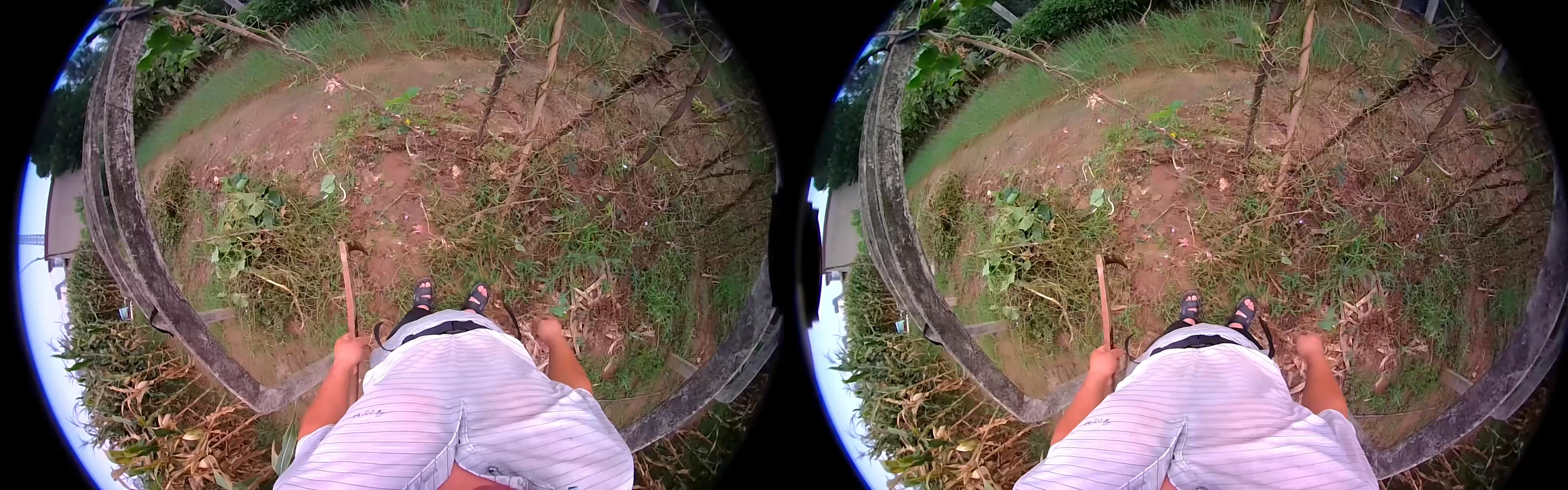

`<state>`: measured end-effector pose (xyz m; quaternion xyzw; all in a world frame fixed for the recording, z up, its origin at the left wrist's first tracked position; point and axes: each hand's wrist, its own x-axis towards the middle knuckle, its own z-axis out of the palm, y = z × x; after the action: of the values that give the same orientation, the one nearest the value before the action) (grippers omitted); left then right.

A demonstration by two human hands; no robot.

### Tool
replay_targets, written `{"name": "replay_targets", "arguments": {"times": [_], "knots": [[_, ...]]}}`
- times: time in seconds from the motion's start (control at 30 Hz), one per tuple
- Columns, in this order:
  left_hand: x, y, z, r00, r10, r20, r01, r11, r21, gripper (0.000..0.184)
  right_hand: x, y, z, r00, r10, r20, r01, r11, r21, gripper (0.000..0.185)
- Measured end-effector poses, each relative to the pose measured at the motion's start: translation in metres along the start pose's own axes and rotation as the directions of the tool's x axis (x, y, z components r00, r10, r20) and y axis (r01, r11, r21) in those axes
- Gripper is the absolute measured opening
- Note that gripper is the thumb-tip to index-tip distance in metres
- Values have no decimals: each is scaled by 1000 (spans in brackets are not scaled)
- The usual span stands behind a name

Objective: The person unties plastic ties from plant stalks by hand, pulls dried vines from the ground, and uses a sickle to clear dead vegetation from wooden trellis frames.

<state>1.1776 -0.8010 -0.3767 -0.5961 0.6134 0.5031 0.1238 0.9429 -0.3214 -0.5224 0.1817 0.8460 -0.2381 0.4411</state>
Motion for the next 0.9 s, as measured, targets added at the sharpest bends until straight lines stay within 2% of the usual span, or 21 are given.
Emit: {"name": "replay_targets", "arguments": {"times": [0.07,0.1,0.13,0.17,0.2,0.23,0.3,0.37,0.4,0.43,0.47,0.5,0.53,0.57,0.63,0.7,0.77,0.83,0.9], "knots": [[3,-11,-4,998,-60,2,59,987,-150,6,16,5,-29,991,47,-123,-64,989,-135,39],[-3,-8,-8,997,-72,-8,70,985,-156,6,67,39,-27,992,2,-130,-14,995,-97,29],[-12,7,-12,1000,-21,18,24,979,-201,7,122,76,-23,990,-44,-136,37,998,-59,20],[-18,17,-15,998,35,42,-24,969,-246,10,139,82,-33,987,-51,-151,48,999,-21,20],[-22,20,-15,998,19,56,1,942,-336,18,147,74,-42,985,-57,-163,68,996,65,20],[-24,19,-15,998,15,56,5,939,-343,18,157,68,-50,982,-63,-176,90,985,151,20],[-24,19,-12,989,1,146,68,882,-466,23,176,47,-54,979,-87,-182,141,941,307,20],[-11,2,-2,993,12,118,41,898,-437,22,159,6,-48,984,-96,-151,155,880,449,18],[3,-5,5,996,33,87,5,914,-406,20,148,-21,-47,985,-117,-124,168,794,585,16],[19,-13,9,994,42,96,2,909,-416,20,120,-52,-44,996,-56,-73,87,829,552,36],[34,-24,10,997,42,63,-20,947,-321,17,119,-69,-36,989,-115,-94,140,934,328,36],[45,-27,9,999,44,30,-36,975,-220,15,112,-85,-22,991,-113,-75,134,907,400,35],[50,-20,6,999,37,14,-34,981,-191,12,95,-108,-19,986,-160,-41,165,953,253,33],[57,-12,1,999,30,26,-25,982,-188,12,69,-137,-18,988,-147,-44,153,956,250,33],[77,2,-12,998,-51,-31,50,999,-17,11,32,-186,-16,992,-128,11,128,992,-15,33],[109,5,-30,995,-94,28,95,995,-31,10,31,-210,-13,980,-197,2,195,969,-151,34],[127,15,-45,982,-153,108,172,965,-197,8,46,-229,-13,974,-224,-10,220,964,-150,35],[145,21,-58,971,-188,151,214,960,-183,8,54,-257,-20,952,-300,-67,279,935,-220,32],[156,24,-72,959,-212,187,244,955,-168,7,51,-294,-29,954,-282,-98,255,942,-220,33]]}}
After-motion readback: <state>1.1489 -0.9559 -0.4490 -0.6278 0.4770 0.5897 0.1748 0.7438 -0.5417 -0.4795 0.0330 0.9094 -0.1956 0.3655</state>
